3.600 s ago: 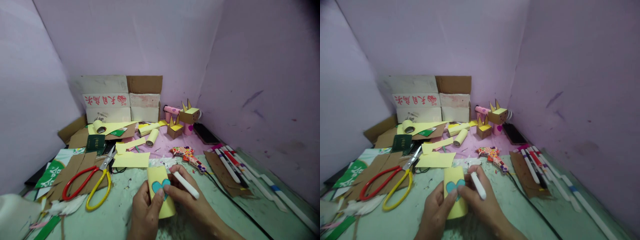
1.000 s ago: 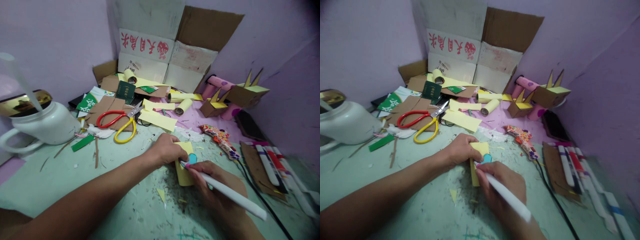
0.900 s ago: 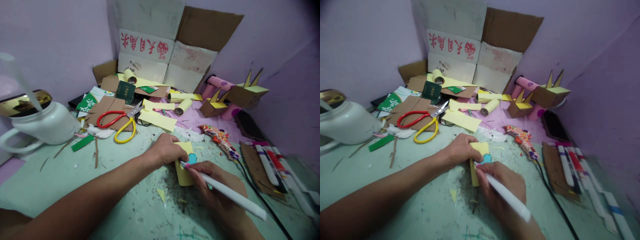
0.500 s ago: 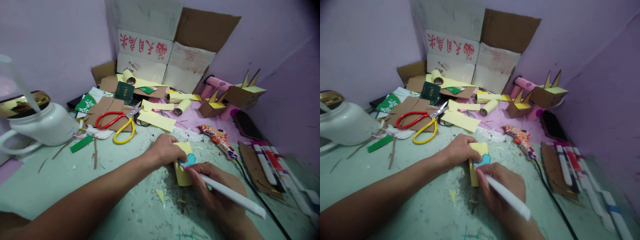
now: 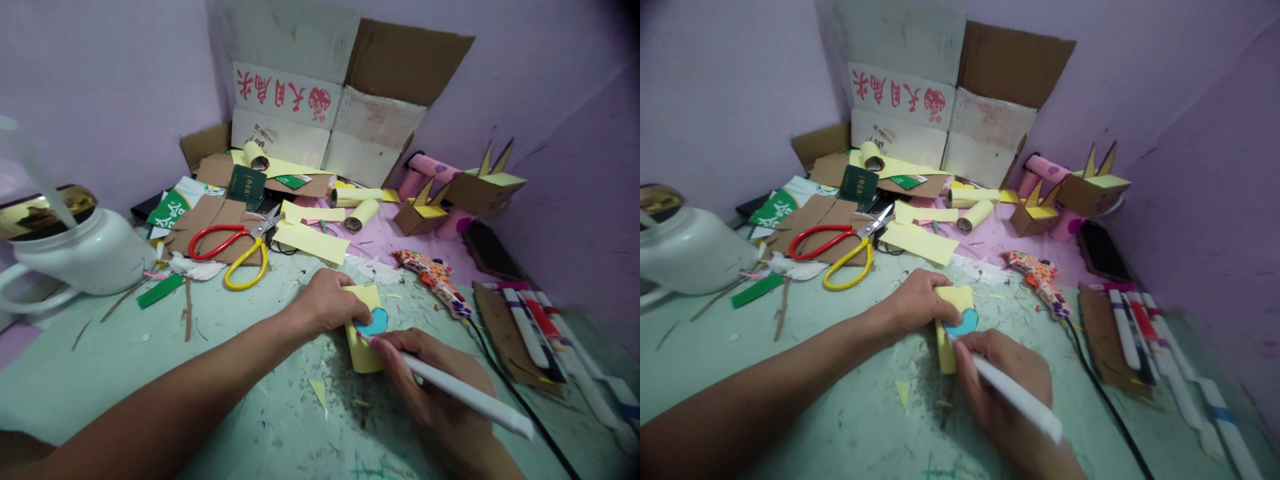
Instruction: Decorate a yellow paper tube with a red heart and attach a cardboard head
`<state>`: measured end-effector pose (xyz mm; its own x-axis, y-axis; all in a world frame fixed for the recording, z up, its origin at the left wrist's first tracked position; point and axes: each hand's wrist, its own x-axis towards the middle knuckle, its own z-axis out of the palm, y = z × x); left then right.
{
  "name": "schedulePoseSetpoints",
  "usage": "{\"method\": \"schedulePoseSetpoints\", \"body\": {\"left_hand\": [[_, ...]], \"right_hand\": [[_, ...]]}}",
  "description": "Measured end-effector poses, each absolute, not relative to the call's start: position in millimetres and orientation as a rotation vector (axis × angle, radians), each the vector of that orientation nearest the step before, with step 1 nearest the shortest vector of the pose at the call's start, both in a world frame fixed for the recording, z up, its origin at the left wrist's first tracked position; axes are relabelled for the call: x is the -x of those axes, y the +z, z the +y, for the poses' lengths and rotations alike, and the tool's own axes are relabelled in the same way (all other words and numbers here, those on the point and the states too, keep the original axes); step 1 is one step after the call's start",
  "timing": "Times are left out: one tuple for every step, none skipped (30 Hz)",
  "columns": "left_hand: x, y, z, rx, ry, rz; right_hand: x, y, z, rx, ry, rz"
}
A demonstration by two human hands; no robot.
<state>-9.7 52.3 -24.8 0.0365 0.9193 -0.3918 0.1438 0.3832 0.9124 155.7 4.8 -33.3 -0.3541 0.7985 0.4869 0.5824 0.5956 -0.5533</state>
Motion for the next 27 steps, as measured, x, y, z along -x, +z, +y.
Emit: {"method": "schedulePoseSetpoints", "body": {"left_hand": [[9.9,-24.9,52.3,-1.028,0.799,1.416],[10.0,-25.0,52.3,-1.026,0.800,1.414],[10.1,-25.2,52.3,-1.023,0.801,1.412],[10.1,-25.5,52.3,-1.021,0.802,1.407],[10.1,-25.8,52.4,-1.018,0.801,1.403],[10.0,-26.2,52.5,-1.018,0.800,1.402],[9.8,-26.6,52.6,-1.018,0.801,1.403],[9.6,-27.0,52.7,-1.018,0.801,1.405],[9.5,-27.4,52.8,-1.016,0.801,1.410],[9.5,-27.7,52.9,-1.013,0.803,1.412],[9.5,-27.8,52.9,-1.012,0.804,1.413],[9.6,-27.8,52.8,-1.014,0.805,1.409],[9.8,-27.6,52.7,-1.018,0.805,1.403],[10.0,-27.3,52.5,-1.022,0.805,1.400],[10.3,-27.0,52.3,-1.026,0.805,1.400],[10.5,-26.7,52.1,-1.029,0.803,1.403],[10.6,-26.5,51.9,-1.029,0.802,1.408],[10.7,-26.4,51.8,-1.028,0.802,1.410],[10.7,-26.4,51.7,-1.026,0.803,1.410],[10.7,-26.6,51.7,-1.024,0.806,1.406],[10.6,-26.7,51.7,-1.021,0.808,1.402],[10.5,-26.8,51.8,-1.015,0.809,1.399],[10.4,-26.9,51.8,-1.008,0.808,1.399],[10.4,-26.8,51.8,-1.003,0.804,1.401],[10.4,-26.7,51.8,-0.999,0.802,1.403],[10.5,-26.5,51.7,-0.996,0.800,1.404],[10.6,-26.2,51.5,-0.997,0.798,1.403]], "right_hand": [[-156.1,-33.1,5.1,1.085,0.354,-2.076],[-156.5,-32.9,5.6,1.073,0.341,-2.084],[-157.1,-32.6,6.2,1.059,0.331,-2.096],[-157.8,-32.4,6.8,1.043,0.322,-2.108],[-158.6,-32.1,7.3,1.031,0.314,-2.116],[-159.4,-31.9,7.8,1.024,0.307,-2.124],[-160.1,-31.6,8.0,1.016,0.299,-2.132],[-160.7,-31.4,8.0,1.016,0.287,-2.135],[-161.2,-31.2,7.9,1.025,0.273,-2.132],[-161.6,-31.1,7.7,1.039,0.266,-2.130],[-161.8,-31.0,7.4,1.055,0.263,-2.126],[-162.1,-31.1,7.1,1.063,0.265,-2.120],[-162.3,-31.2,6.8,1.069,0.270,-2.111],[-162.5,-31.5,6.6,1.075,0.280,-2.107],[-162.8,-31.7,6.4,1.077,0.289,-2.106],[-163.1,-32.0,6.2,1.076,0.294,-2.103],[-163.4,-32.3,5.9,1.080,0.297,-2.098],[-163.7,-32.4,5.5,1.088,0.302,-2.092],[-164.0,-32.5,5.0,1.098,0.310,-2.087],[-164.4,-32.5,4.3,1.105,0.320,-2.082],[-164.6,-32.4,3.6,1.119,0.331,-2.075],[-164.9,-32.4,2.9,1.140,0.342,-2.070],[-165.1,-32.3,2.2,1.162,0.351,-2.063],[-165.2,-32.3,1.6,1.177,0.355,-2.057],[-165.4,-32.3,1.1,1.188,0.360,-2.051],[-165.7,-32.4,0.8,1.198,0.367,-2.046],[-166.0,-32.5,0.6,1.207,0.377,-2.040]]}}
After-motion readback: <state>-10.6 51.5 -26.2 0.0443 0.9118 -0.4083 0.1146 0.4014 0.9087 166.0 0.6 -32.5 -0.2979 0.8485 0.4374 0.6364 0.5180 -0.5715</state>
